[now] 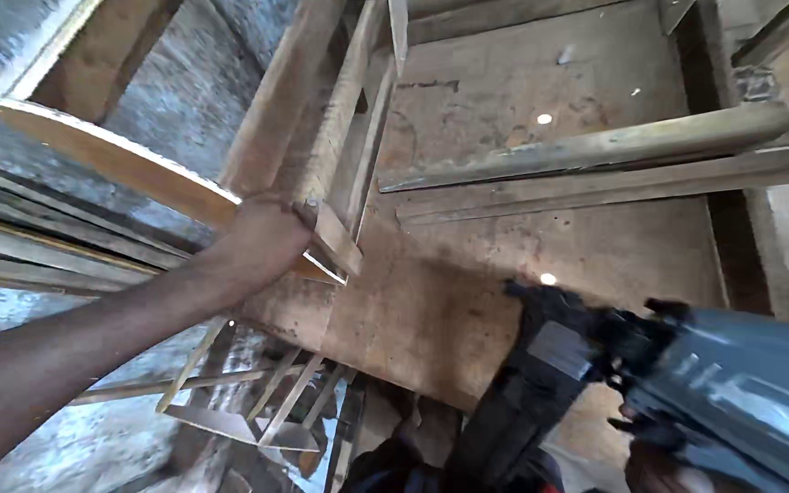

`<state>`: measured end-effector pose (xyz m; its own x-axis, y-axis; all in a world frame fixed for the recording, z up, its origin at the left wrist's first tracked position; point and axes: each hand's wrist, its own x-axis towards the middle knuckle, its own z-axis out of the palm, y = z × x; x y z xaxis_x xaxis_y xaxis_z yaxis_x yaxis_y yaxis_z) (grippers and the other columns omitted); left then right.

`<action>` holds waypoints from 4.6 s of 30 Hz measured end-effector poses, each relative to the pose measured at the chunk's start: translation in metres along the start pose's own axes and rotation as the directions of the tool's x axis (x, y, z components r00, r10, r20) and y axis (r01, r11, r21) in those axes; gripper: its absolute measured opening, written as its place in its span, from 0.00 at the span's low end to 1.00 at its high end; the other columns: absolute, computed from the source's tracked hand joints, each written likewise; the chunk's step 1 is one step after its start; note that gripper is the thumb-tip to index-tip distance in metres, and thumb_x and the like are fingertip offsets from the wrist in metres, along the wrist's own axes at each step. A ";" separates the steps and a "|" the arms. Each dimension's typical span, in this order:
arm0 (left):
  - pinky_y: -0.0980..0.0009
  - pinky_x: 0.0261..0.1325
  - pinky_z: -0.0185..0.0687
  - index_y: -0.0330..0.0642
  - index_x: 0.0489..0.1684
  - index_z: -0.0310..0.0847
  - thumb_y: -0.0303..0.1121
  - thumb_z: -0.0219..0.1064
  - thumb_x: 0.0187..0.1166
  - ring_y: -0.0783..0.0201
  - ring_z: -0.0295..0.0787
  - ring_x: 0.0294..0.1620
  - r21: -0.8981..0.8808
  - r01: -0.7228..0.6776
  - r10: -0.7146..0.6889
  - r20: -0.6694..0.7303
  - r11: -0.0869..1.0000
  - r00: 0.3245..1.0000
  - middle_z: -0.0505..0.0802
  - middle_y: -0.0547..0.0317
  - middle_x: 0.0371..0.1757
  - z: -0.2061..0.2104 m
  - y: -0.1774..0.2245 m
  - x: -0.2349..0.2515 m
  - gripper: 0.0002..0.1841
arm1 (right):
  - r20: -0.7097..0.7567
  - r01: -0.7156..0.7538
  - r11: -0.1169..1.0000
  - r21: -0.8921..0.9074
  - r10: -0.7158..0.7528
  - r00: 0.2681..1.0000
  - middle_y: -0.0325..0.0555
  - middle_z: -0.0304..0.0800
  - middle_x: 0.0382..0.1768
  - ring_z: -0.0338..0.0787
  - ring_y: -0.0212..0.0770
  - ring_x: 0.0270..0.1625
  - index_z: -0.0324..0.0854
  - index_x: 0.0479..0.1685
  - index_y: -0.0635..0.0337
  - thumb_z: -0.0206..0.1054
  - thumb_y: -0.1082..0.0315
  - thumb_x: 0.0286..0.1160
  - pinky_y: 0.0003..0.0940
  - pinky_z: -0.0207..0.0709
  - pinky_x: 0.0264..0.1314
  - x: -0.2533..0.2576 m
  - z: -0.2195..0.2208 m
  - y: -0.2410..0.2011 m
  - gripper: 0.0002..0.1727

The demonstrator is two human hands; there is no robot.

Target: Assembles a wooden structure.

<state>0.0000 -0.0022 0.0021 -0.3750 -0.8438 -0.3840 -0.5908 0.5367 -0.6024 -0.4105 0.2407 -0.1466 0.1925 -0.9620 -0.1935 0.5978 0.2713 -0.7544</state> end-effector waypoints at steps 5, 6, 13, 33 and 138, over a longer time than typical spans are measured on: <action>0.42 0.64 0.81 0.38 0.79 0.72 0.24 0.59 0.84 0.36 0.89 0.55 0.010 0.001 -0.001 -0.024 1.000 1.000 0.91 0.38 0.47 0.006 0.000 0.001 0.23 | -0.180 -0.081 0.996 0.024 0.084 0.980 0.35 0.84 0.20 0.84 0.31 0.22 0.90 0.30 0.48 0.74 0.57 0.66 0.30 0.84 0.30 0.051 0.003 0.025 0.07; 0.43 0.68 0.79 0.38 0.79 0.73 0.24 0.60 0.84 0.37 0.89 0.56 0.007 -0.004 0.004 -0.039 1.000 0.999 0.91 0.38 0.48 0.006 -0.001 0.001 0.23 | -0.222 -0.085 0.995 0.047 0.094 0.971 0.36 0.82 0.19 0.83 0.32 0.21 0.88 0.27 0.50 0.74 0.59 0.65 0.31 0.84 0.29 0.062 0.001 0.032 0.07; 0.42 0.62 0.81 0.37 0.76 0.74 0.25 0.57 0.86 0.37 0.89 0.53 -0.031 0.018 -0.020 -0.070 0.999 0.997 0.91 0.38 0.45 0.008 -0.001 0.001 0.20 | -0.450 -0.195 0.955 0.221 0.278 0.849 0.37 0.78 0.18 0.81 0.33 0.20 0.78 0.23 0.52 0.55 0.66 0.74 0.31 0.83 0.27 0.093 -0.043 0.077 0.12; 0.45 0.73 0.79 0.28 0.75 0.75 0.26 0.53 0.88 0.33 0.81 0.71 -0.305 0.143 -0.133 0.054 0.941 0.990 0.89 0.33 0.61 -0.003 0.008 -0.003 0.20 | -0.710 -0.383 0.649 -0.657 -0.364 0.602 0.67 0.89 0.53 0.91 0.58 0.51 0.74 0.73 0.72 0.66 0.53 0.82 0.59 0.84 0.59 0.051 -0.038 0.112 0.32; 0.61 0.69 0.91 0.41 0.80 0.73 0.46 0.85 0.66 0.62 0.91 0.66 -0.747 -0.646 -0.312 -0.583 -0.158 0.751 0.89 0.50 0.69 -0.221 0.425 0.158 0.41 | -0.931 -0.156 0.919 -0.363 -0.363 0.029 0.49 0.91 0.34 0.91 0.41 0.33 0.85 0.53 0.63 0.63 0.55 0.86 0.46 0.89 0.39 -0.119 -0.270 -0.035 0.18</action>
<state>-0.4682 0.0922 -0.1594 -0.5137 -0.8010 0.3072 -0.1986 0.4594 0.8657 -0.6642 0.3377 -0.2668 -0.9362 -0.1536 -0.3162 0.2369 0.3890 -0.8903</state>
